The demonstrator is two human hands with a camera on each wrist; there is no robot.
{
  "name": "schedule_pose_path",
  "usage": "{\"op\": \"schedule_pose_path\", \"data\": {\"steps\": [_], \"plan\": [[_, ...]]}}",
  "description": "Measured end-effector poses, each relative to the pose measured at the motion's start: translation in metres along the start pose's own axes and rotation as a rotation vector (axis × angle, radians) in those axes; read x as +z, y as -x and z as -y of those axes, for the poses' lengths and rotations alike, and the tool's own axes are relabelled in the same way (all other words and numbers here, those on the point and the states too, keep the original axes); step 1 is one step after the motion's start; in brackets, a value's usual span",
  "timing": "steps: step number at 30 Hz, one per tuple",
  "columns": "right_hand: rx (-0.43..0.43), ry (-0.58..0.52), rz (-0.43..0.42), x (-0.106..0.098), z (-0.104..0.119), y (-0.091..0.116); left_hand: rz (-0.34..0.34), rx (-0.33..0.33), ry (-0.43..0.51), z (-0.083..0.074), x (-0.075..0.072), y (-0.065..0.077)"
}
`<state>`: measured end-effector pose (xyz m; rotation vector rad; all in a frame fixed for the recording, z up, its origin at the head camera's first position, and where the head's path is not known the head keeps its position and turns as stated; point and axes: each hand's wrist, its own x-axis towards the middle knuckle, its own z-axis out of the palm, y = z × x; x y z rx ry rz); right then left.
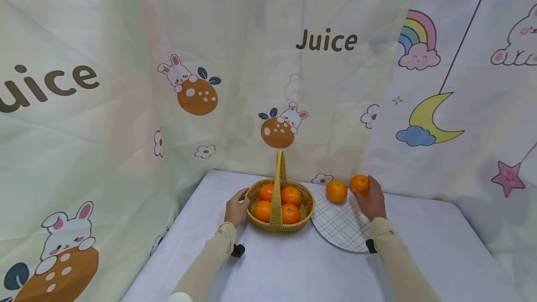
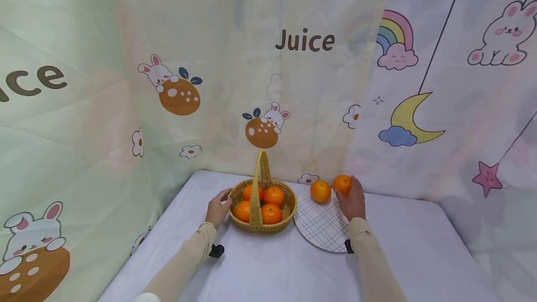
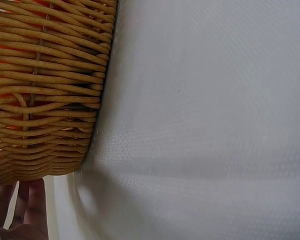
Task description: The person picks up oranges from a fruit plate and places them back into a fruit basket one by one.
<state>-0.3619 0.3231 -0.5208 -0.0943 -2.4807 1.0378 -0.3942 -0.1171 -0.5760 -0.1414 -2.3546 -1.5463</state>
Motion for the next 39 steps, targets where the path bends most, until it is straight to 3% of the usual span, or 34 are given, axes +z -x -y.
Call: {"op": "schedule_pose_path", "data": {"steps": [7, 16, 26, 39], "plan": [[0.025, -0.081, 0.027, 0.001, 0.032, 0.000, 0.008, -0.013, -0.014, -0.003, -0.001, 0.000], [-0.073, -0.194, 0.133, 0.023, 0.071, 0.015, -0.002, -0.014, -0.004, -0.002, -0.001, 0.000], [-0.182, -0.271, 0.211, 0.058, 0.095, 0.028, -0.010, -0.010, -0.010, -0.003, 0.000, 0.002], [-0.146, -0.274, 0.351, 0.087, 0.144, 0.037, -0.006, -0.009, -0.004, -0.003, -0.001, 0.002]]}}
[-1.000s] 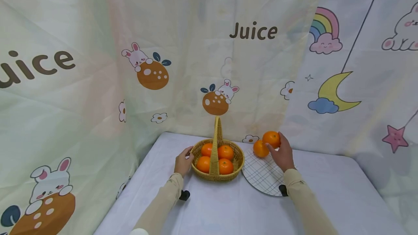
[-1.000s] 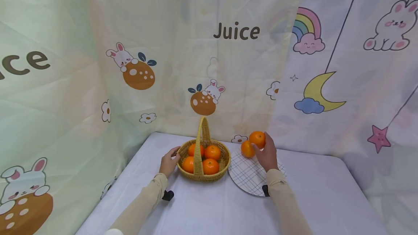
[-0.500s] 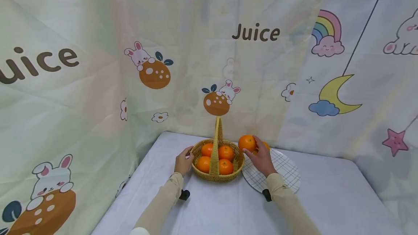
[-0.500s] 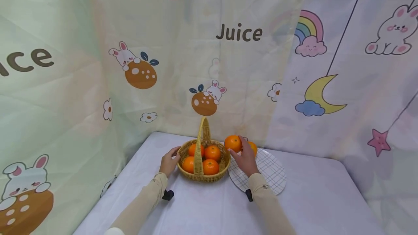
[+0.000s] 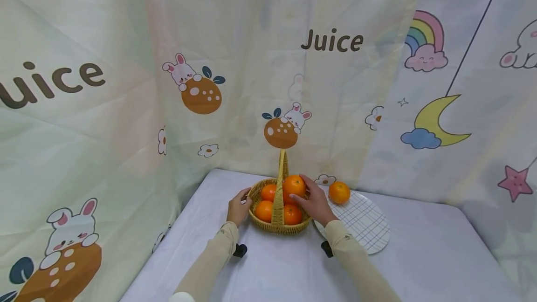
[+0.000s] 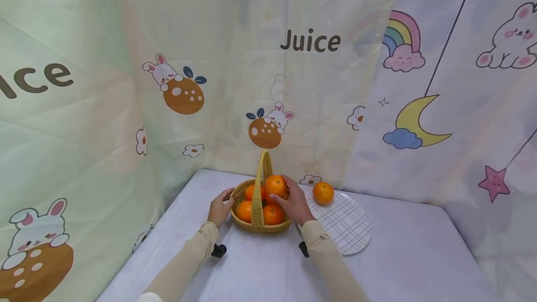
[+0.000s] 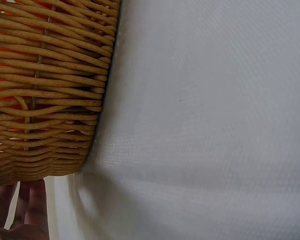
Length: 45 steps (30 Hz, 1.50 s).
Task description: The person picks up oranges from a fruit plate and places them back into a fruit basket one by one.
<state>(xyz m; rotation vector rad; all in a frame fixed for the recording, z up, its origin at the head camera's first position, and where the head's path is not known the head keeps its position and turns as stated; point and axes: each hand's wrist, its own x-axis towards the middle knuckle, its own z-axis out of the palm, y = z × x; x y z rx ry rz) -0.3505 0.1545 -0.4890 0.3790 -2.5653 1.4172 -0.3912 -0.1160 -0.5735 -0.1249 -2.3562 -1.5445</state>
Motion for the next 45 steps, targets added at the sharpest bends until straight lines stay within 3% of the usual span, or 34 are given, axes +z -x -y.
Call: {"op": "schedule_pose_path", "data": {"steps": [12, 22, 26, 37, 45], "plan": [[-0.037, -0.021, 0.058, 0.021, 0.014, -0.008, 0.008, -0.044, -0.010, -0.010, -0.002, 0.001], [-0.016, 0.113, 0.059, 0.031, 0.004, -0.005, 0.011, -0.006, -0.002, -0.004, 0.006, 0.003], [-0.023, 0.116, 0.036, 0.034, 0.001, -0.004, 0.005, -0.010, 0.011, -0.004, 0.007, 0.002], [0.013, 0.080, 0.014, 0.033, 0.002, -0.004, 0.001, -0.014, 0.003, -0.003, 0.004, -0.001], [0.038, 0.078, 0.002, 0.026, -0.010, -0.006, 0.001, -0.019, 0.003, -0.005, -0.001, 0.001]]}}
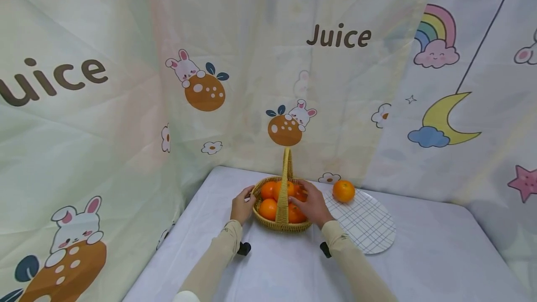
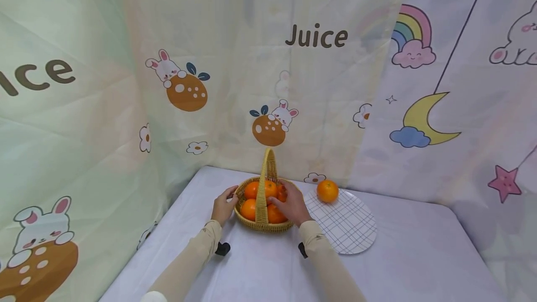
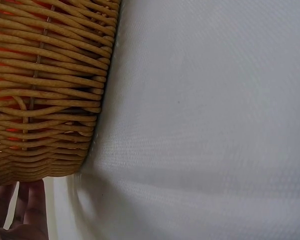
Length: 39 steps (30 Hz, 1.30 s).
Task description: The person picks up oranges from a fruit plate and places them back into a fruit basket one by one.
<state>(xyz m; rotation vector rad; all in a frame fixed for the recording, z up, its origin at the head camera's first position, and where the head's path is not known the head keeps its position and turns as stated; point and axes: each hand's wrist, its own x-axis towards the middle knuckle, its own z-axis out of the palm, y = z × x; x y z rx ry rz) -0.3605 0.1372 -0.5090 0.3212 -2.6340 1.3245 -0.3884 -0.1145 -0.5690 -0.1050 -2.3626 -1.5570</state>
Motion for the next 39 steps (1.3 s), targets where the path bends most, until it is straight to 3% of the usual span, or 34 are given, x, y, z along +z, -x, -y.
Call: {"op": "schedule_pose_path", "data": {"steps": [4, 12, 17, 25, 34, 39], "plan": [[-0.018, 0.016, -0.037, -0.011, -0.010, -0.003, -0.002, -0.004, 0.003, -0.001, 0.000, -0.001], [-0.016, -0.081, -0.101, -0.037, -0.034, 0.000, 0.005, -0.001, 0.003, 0.001, -0.001, -0.001], [0.017, -0.037, -0.130, -0.051, -0.044, 0.003, -0.001, -0.008, -0.007, 0.003, -0.004, -0.001], [0.040, 0.067, -0.250, -0.070, -0.058, 0.004, 0.006, -0.011, 0.003, 0.002, -0.004, -0.003], [0.171, 0.073, -0.328, -0.080, -0.078, 0.006, 0.007, -0.029, 0.004, 0.002, -0.001, 0.000], [0.171, 0.089, -0.346, -0.086, -0.089, 0.009, -0.004, -0.015, 0.009, 0.005, 0.000, -0.002]]}}
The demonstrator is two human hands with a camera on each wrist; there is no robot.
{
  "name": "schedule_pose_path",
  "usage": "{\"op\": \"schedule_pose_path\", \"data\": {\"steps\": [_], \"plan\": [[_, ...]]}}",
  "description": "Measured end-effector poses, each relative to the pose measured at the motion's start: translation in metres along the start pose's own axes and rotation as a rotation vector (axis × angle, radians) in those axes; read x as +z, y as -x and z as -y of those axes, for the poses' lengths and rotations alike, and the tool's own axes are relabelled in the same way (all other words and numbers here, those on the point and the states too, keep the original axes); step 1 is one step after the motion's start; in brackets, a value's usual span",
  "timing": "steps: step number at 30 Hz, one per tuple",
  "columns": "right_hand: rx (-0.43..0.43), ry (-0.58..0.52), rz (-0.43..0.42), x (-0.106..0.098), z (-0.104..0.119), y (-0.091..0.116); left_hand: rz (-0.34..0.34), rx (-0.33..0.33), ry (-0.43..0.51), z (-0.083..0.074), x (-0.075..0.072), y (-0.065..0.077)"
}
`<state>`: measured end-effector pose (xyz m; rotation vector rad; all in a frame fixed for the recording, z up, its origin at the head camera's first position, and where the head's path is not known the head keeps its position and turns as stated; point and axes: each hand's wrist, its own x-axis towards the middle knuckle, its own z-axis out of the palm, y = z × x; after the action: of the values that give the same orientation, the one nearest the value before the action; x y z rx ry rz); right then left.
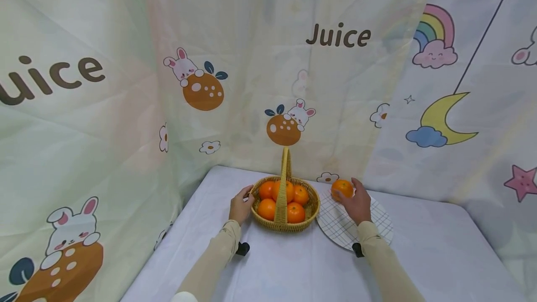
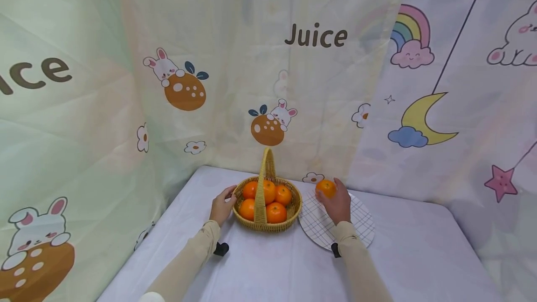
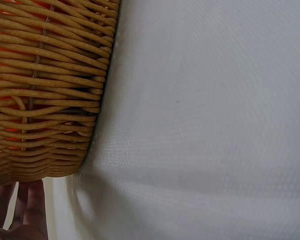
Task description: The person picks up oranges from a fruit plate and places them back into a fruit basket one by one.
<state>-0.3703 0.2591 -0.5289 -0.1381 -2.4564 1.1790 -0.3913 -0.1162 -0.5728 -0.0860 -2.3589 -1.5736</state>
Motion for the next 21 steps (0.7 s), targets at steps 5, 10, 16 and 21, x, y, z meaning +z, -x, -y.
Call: {"op": "schedule_pose_path", "data": {"steps": [5, 10, 16, 21], "plan": [[0.014, 0.032, 0.016, -0.002, -0.013, -0.001, 0.004, -0.006, 0.000, -0.002, -0.002, -0.001], [0.061, 0.057, 0.065, -0.002, -0.020, -0.001, 0.010, -0.008, -0.003, -0.006, -0.004, -0.001], [0.150, 0.064, 0.113, 0.003, -0.024, 0.000, 0.008, 0.013, -0.009, -0.004, -0.004, 0.000], [0.176, 0.045, 0.112, 0.005, -0.025, -0.002, 0.013, 0.014, -0.011, -0.002, -0.001, -0.001]]}}
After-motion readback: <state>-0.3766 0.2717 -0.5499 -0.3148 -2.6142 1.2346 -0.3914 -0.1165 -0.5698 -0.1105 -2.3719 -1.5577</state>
